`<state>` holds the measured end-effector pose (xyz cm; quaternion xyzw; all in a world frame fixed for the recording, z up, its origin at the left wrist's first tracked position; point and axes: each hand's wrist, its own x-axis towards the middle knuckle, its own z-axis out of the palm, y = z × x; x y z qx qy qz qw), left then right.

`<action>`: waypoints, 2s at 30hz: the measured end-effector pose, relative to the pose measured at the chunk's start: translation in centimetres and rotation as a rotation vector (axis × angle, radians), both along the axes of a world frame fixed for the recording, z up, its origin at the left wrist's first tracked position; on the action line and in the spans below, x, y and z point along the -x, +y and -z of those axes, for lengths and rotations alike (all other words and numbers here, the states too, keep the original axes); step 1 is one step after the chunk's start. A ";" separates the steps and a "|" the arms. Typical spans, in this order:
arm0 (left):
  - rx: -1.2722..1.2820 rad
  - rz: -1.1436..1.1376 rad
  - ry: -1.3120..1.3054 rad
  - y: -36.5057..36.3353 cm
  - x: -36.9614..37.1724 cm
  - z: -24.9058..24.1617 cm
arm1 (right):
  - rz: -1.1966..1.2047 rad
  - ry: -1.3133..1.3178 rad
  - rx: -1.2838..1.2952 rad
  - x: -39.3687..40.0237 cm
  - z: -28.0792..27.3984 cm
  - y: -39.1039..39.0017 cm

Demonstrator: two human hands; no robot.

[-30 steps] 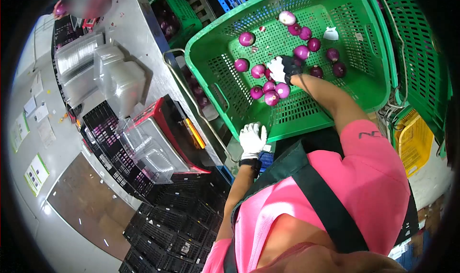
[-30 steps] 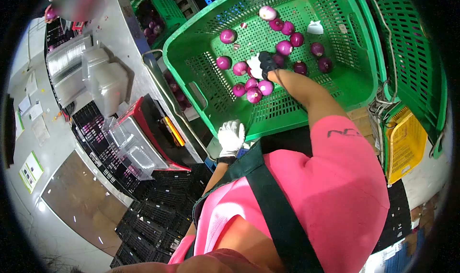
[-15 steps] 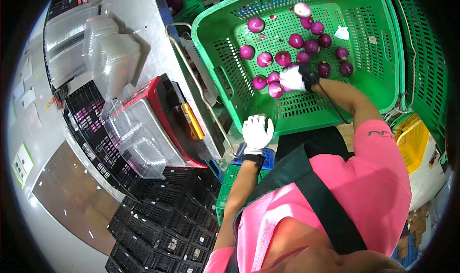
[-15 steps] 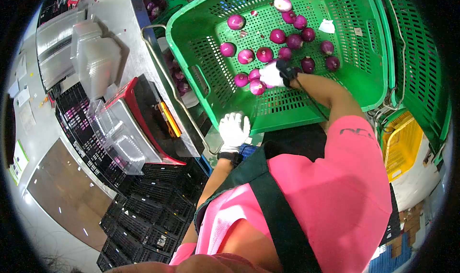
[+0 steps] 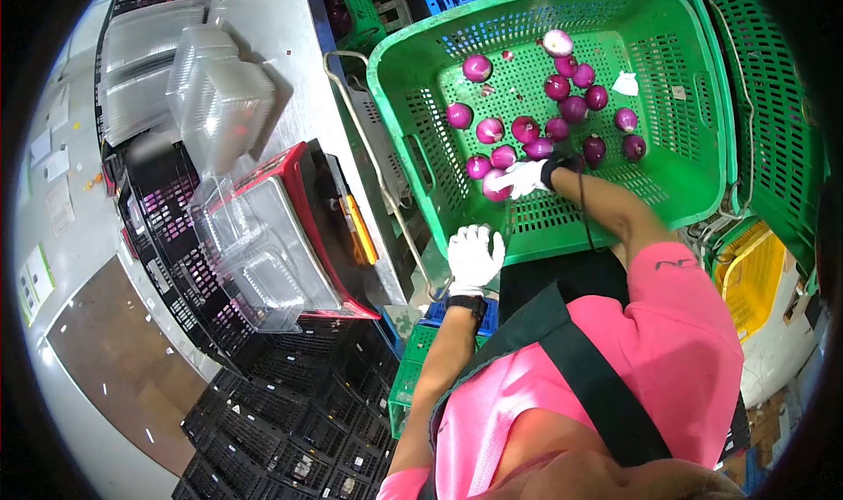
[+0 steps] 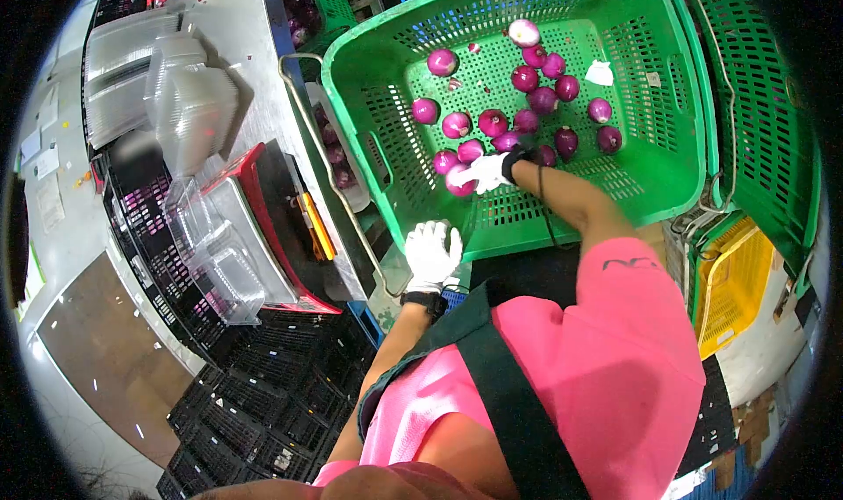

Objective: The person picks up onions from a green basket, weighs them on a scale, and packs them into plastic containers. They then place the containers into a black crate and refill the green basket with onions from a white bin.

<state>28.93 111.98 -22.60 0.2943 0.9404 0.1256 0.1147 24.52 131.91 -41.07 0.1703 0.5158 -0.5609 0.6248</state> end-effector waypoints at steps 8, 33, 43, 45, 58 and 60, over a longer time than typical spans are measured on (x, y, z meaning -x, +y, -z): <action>0.019 0.001 0.029 -0.1 -0.3 -0.5 | 0.843 -0.130 0.827 1.2 -14.7 4.7; -1.262 -0.117 -1.568 17.2 -5.5 -22.6 | 0.302 1.442 -0.780 -31.9 -66.1 23.0; -1.565 0.647 -0.990 38.3 -4.6 -42.7 | 0.042 1.536 -1.807 -35.5 -73.4 51.0; -1.576 0.661 -0.904 41.5 -3.8 -45.5 | 0.019 1.464 -1.782 -34.5 -72.2 54.1; -1.374 0.495 -0.606 60.2 2.3 -52.8 | 0.029 1.261 -1.875 -33.3 -71.3 55.7; -1.184 0.659 -0.438 63.0 4.4 -51.1 | -0.116 1.185 -1.924 -33.1 -73.4 54.7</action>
